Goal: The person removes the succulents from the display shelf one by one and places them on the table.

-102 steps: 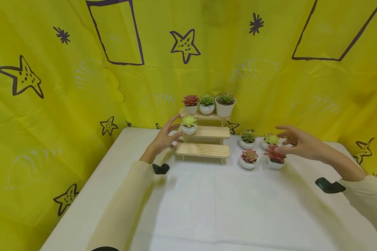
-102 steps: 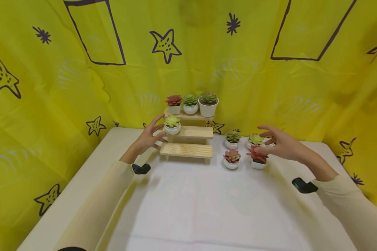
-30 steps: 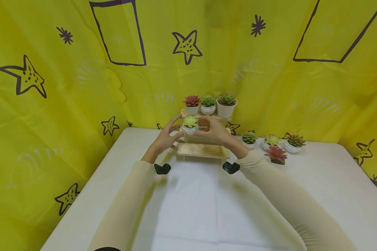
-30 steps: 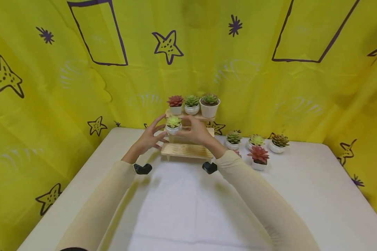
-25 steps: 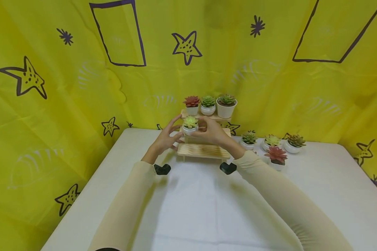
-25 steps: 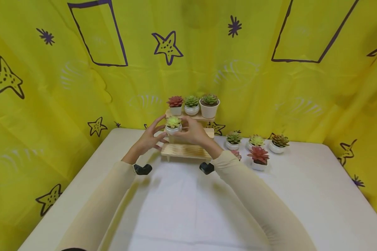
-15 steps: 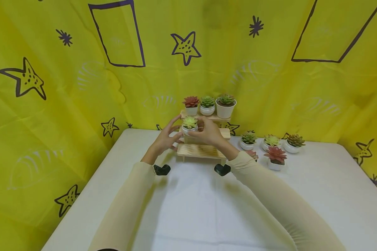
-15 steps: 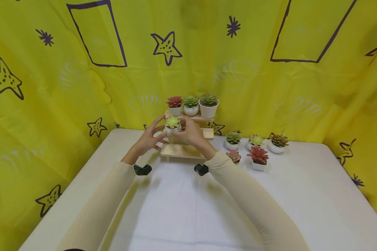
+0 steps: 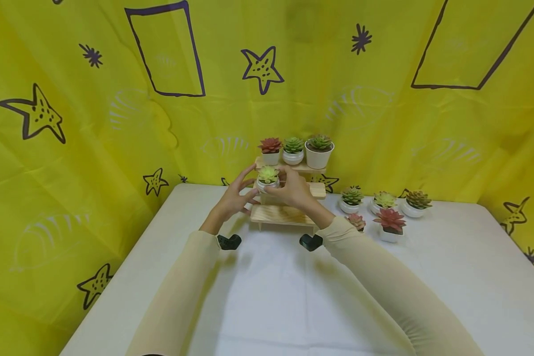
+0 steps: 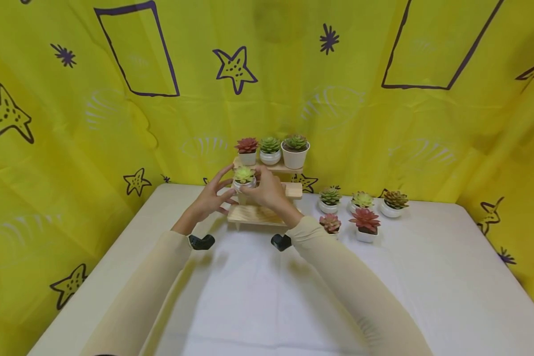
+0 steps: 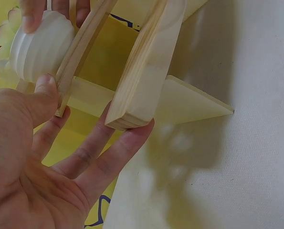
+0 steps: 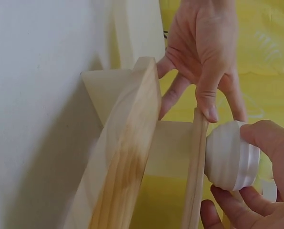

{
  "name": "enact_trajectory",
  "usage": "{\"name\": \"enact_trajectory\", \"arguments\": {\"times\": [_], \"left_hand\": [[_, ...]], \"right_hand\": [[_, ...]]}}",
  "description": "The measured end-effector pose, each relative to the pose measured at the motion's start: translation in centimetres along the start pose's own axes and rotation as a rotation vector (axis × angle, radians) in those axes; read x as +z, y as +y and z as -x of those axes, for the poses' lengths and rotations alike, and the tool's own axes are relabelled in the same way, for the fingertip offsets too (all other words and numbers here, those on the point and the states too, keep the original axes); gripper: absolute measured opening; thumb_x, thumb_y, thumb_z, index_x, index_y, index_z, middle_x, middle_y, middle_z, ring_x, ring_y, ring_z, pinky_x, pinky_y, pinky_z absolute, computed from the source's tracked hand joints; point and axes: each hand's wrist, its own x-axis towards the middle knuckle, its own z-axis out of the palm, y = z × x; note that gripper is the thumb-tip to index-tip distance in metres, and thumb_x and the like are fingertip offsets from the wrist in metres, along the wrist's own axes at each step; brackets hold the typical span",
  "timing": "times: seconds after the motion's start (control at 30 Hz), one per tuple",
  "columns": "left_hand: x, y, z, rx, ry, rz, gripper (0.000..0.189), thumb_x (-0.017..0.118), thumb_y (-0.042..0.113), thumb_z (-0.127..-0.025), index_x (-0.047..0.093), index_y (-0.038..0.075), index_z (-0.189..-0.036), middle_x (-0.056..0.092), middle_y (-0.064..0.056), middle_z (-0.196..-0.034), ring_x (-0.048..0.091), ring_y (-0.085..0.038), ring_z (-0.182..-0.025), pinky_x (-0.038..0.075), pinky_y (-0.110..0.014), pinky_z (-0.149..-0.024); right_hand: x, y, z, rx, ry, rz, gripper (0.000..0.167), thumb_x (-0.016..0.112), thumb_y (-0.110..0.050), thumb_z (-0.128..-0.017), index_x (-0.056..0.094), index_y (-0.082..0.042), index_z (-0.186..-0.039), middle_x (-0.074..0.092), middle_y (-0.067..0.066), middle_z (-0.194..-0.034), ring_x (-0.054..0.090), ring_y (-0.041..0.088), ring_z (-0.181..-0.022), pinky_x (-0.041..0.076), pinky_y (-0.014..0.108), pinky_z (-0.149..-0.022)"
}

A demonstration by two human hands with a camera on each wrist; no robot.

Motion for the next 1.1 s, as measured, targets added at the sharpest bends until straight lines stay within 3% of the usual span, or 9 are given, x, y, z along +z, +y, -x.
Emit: {"name": "enact_trajectory", "arguments": {"times": [0.63,1.1], "left_hand": [[0.1,-0.1,0.0,-0.001,-0.005,0.008,0.074,0.058,0.014,-0.106,0.026,0.056,-0.157,0.036,-0.013,-0.162,0.071,-0.042,-0.100,0.062,-0.050,-0.063],[0.0,0.0,0.1,-0.002,-0.001,0.004,0.072,0.058,0.015,-0.106,0.027,0.058,-0.156,0.034,-0.013,-0.163,0.072,-0.042,-0.100,0.062,-0.053,-0.064]], "right_hand": [[0.2,0.4,0.1,-0.034,0.036,-0.036,0.068,0.083,-0.026,-0.088,0.053,-0.002,-0.144,0.064,0.018,-0.132,0.064,0.033,-0.120,0.054,0.047,-0.099],[-0.8,0.2,0.8,-0.074,0.008,-0.019,0.069,0.084,-0.030,-0.087,0.055,-0.001,-0.142,0.063,0.018,-0.134,0.064,0.033,-0.120,0.055,0.046,-0.097]]}}
